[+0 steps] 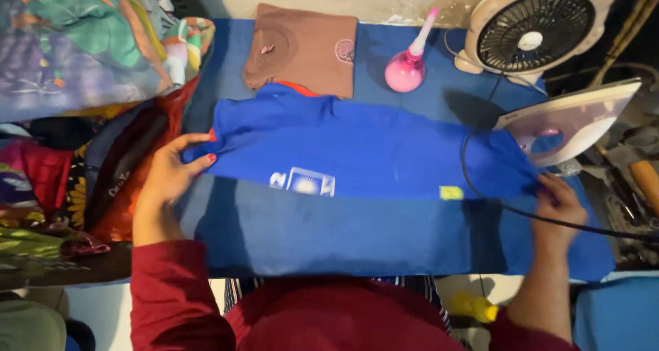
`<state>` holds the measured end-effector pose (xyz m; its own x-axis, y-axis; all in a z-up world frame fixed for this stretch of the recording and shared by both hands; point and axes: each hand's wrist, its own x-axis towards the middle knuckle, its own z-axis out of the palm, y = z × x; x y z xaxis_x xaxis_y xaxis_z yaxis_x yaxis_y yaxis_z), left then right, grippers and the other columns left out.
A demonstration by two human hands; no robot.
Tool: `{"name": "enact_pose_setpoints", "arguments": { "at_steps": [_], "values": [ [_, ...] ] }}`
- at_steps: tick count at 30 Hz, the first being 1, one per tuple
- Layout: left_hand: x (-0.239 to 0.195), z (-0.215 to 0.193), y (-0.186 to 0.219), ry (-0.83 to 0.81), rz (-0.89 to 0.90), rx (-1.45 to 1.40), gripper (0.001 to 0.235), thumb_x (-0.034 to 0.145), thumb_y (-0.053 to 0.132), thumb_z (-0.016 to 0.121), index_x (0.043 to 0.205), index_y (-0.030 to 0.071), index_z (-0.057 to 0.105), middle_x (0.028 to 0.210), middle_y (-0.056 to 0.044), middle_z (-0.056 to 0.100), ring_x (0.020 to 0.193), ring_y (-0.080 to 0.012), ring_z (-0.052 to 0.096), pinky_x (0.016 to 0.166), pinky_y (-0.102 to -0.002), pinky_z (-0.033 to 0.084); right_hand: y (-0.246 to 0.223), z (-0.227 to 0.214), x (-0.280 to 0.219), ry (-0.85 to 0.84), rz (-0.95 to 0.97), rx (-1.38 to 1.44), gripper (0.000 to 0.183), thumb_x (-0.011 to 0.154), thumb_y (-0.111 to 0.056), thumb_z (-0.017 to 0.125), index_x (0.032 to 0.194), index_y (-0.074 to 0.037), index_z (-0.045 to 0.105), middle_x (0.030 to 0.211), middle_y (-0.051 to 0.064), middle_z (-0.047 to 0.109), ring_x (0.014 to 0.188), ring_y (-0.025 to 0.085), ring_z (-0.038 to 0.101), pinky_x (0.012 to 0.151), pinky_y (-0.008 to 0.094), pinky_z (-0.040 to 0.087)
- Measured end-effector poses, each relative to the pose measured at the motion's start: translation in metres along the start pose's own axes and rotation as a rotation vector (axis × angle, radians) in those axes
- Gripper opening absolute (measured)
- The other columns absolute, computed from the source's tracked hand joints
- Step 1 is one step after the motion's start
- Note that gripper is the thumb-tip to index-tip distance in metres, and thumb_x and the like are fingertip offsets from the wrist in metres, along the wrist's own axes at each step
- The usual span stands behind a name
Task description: Ironing and folding a blue t-shirt at an ironing station
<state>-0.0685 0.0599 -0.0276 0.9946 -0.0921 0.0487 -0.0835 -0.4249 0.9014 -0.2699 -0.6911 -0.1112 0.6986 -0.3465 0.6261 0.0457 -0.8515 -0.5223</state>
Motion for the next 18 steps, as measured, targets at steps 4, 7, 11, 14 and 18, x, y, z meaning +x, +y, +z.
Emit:
{"name": "enact_pose_setpoints", "arguments": {
  "at_steps": [4, 7, 11, 14, 18],
  "values": [
    [-0.041, 0.019, -0.003, -0.087, -0.032, 0.469, 0.063, 0.068, 0.017, 0.086, 0.128, 0.024, 0.069, 0.131, -0.001, 0.072, 0.120, -0.0209, 0.066, 0.102, -0.034, 0.046, -0.017, -0.017, -0.029, -0.109, 0.083, -0.044, 0.051, 0.084, 0.017, 0.047, 0.118, -0.008, 0.076, 0.136, 0.015, 0.071, 0.125, 0.029, 0.065, 0.116, 0.038, 0.047],
    [-0.087, 0.056, 0.023, 0.023, -0.042, 1.001, 0.078, 0.064, 0.024, 0.081, 0.137, 0.046, 0.061, 0.138, -0.014, 0.046, 0.136, -0.0401, 0.037, 0.098, -0.089, 0.028, 0.002, 0.000, -0.058, -0.262, 0.318, -0.202, 0.055, 0.081, 0.008, 0.045, 0.109, -0.023, 0.080, 0.140, 0.002, 0.070, 0.126, 0.025, 0.063, 0.105, 0.037, 0.047],
    [-0.113, 0.082, -0.004, -0.003, 0.342, 0.898, 0.066, 0.058, 0.018, 0.075, 0.120, 0.040, 0.070, 0.153, -0.012, 0.041, 0.142, -0.0436, 0.034, 0.104, -0.069, 0.035, -0.033, -0.002, -0.069, -0.271, -0.067, -0.417, 0.071, 0.063, 0.005, 0.056, 0.127, -0.019, 0.075, 0.164, 0.028, 0.045, 0.140, 0.048, 0.047, 0.122, 0.052, 0.035],
    [-0.113, 0.083, -0.032, 0.075, 0.454, 0.885, 0.039, 0.065, 0.019, 0.072, 0.102, 0.032, 0.077, 0.136, -0.004, 0.059, 0.131, -0.0346, 0.049, 0.100, -0.059, 0.039, -0.106, -0.004, -0.070, -0.369, -0.119, -0.565, 0.084, 0.061, 0.002, 0.060, 0.136, -0.034, 0.068, 0.170, 0.024, 0.038, 0.150, 0.051, 0.038, 0.113, 0.066, 0.036],
    [-0.113, 0.093, -0.022, 0.174, 0.606, 0.890, 0.033, 0.075, 0.027, 0.074, 0.107, 0.035, 0.079, 0.124, -0.006, 0.064, 0.108, -0.0333, 0.057, 0.091, -0.052, 0.042, -0.145, -0.004, -0.072, -0.185, -0.337, -0.832, 0.076, 0.059, -0.017, 0.067, 0.131, -0.042, 0.072, 0.161, 0.009, 0.061, 0.135, 0.041, 0.060, 0.091, 0.056, 0.049]
  ]
}}
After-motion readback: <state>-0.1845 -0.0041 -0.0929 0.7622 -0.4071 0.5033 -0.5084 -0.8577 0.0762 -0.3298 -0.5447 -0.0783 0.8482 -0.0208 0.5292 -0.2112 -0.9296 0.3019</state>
